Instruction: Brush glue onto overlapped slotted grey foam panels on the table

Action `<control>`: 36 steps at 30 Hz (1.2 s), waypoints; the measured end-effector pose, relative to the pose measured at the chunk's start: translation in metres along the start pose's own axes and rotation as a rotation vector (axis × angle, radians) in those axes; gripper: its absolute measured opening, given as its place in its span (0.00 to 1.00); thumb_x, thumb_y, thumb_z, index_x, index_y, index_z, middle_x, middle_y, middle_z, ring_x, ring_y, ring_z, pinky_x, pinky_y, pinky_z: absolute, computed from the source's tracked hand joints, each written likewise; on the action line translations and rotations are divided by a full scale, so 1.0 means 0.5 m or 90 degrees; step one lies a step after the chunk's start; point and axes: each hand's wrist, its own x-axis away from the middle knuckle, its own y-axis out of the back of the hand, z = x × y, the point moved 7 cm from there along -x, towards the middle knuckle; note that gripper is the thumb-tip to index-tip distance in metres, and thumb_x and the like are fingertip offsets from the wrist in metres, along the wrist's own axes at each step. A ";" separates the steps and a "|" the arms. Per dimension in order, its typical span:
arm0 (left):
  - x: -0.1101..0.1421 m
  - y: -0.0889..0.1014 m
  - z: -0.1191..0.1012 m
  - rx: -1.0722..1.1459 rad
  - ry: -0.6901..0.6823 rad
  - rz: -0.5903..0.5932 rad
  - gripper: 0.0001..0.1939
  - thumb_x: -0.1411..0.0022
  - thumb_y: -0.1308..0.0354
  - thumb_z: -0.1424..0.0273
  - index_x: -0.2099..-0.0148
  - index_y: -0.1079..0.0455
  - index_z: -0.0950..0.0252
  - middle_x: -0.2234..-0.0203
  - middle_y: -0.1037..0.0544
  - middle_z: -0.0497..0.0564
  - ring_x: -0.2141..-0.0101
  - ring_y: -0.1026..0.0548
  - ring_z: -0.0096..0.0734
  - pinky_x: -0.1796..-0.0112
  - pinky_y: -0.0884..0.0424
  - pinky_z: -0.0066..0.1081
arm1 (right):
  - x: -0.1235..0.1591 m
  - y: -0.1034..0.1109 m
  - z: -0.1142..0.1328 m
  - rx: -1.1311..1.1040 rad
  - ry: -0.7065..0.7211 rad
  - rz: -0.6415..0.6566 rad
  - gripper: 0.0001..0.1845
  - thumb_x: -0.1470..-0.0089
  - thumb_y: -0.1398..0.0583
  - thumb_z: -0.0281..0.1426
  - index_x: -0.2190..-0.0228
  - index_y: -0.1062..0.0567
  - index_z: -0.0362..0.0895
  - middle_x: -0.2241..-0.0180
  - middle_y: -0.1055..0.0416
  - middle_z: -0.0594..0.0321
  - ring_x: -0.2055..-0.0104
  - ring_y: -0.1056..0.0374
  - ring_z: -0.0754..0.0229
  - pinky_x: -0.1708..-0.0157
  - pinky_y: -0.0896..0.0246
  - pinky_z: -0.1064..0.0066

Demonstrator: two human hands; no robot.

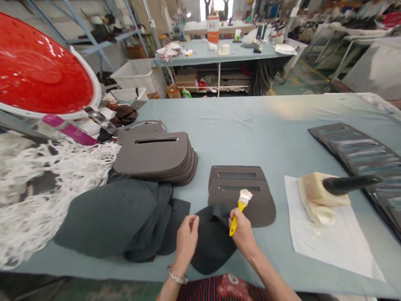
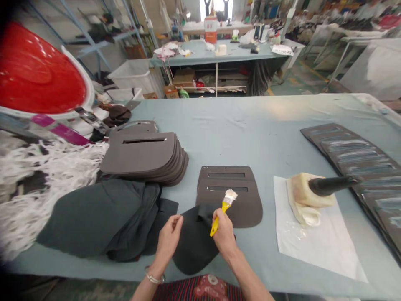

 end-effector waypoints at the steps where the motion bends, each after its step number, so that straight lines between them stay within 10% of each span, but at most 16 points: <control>1: -0.002 0.006 0.013 -0.093 -0.006 -0.044 0.26 0.42 0.53 0.51 0.52 0.33 0.66 0.58 0.26 0.59 0.55 0.29 0.44 0.55 0.33 0.43 | 0.002 0.009 -0.025 0.018 -0.006 -0.016 0.06 0.54 0.50 0.24 0.72 0.40 0.46 0.75 0.40 0.67 0.74 0.43 0.64 0.73 0.48 0.75; 6: 0.007 -0.009 0.061 -0.382 -0.009 -0.104 0.35 0.46 0.45 0.54 0.42 0.43 0.70 0.49 0.35 0.67 0.51 0.33 0.55 0.59 0.32 0.47 | 0.009 0.044 -0.073 0.068 -0.002 -0.048 0.14 0.59 0.51 0.21 0.68 0.37 0.47 0.70 0.35 0.64 0.70 0.37 0.61 0.69 0.44 0.74; 12: -0.010 -0.022 0.116 -0.255 0.107 0.029 0.36 0.45 0.45 0.56 0.41 0.49 0.73 0.58 0.27 0.67 0.60 0.24 0.50 0.61 0.30 0.42 | 0.009 0.084 -0.094 0.116 -0.019 -0.103 0.17 0.59 0.52 0.20 0.66 0.36 0.47 0.66 0.33 0.62 0.65 0.35 0.60 0.66 0.42 0.73; 19: -0.081 -0.075 0.006 -0.003 -0.078 0.071 0.28 0.45 0.46 0.60 0.45 0.45 0.64 0.60 0.24 0.57 0.57 0.25 0.42 0.56 0.31 0.41 | 0.001 0.181 -0.209 0.231 -0.096 -0.208 0.16 0.59 0.51 0.20 0.67 0.36 0.46 0.70 0.37 0.63 0.71 0.39 0.61 0.73 0.49 0.74; 25: -0.110 -0.149 -0.048 -0.066 -0.190 -0.008 0.26 0.45 0.47 0.63 0.46 0.43 0.67 0.59 0.30 0.57 0.58 0.28 0.40 0.56 0.30 0.43 | -0.013 0.216 -0.287 0.283 -0.104 -0.223 0.12 0.52 0.51 0.20 0.66 0.35 0.44 0.70 0.38 0.61 0.72 0.41 0.62 0.73 0.49 0.73; 33: -0.089 -0.136 -0.063 -0.196 -0.247 -0.080 0.22 0.42 0.51 0.59 0.51 0.37 0.68 0.61 0.30 0.58 0.57 0.30 0.43 0.55 0.32 0.43 | -0.019 0.252 -0.266 0.331 -0.046 -0.227 0.08 0.45 0.46 0.29 0.63 0.30 0.43 0.63 0.33 0.53 0.59 0.38 0.52 0.62 0.40 0.63; 36: -0.091 -0.121 -0.030 -0.240 -0.155 0.002 0.18 0.39 0.57 0.58 0.59 0.32 0.63 0.68 0.26 0.55 0.66 0.27 0.41 0.62 0.32 0.39 | 0.020 0.319 -0.242 0.341 -0.076 -0.270 0.13 0.42 0.45 0.34 0.56 0.29 0.45 0.64 0.32 0.53 0.60 0.37 0.52 0.61 0.39 0.61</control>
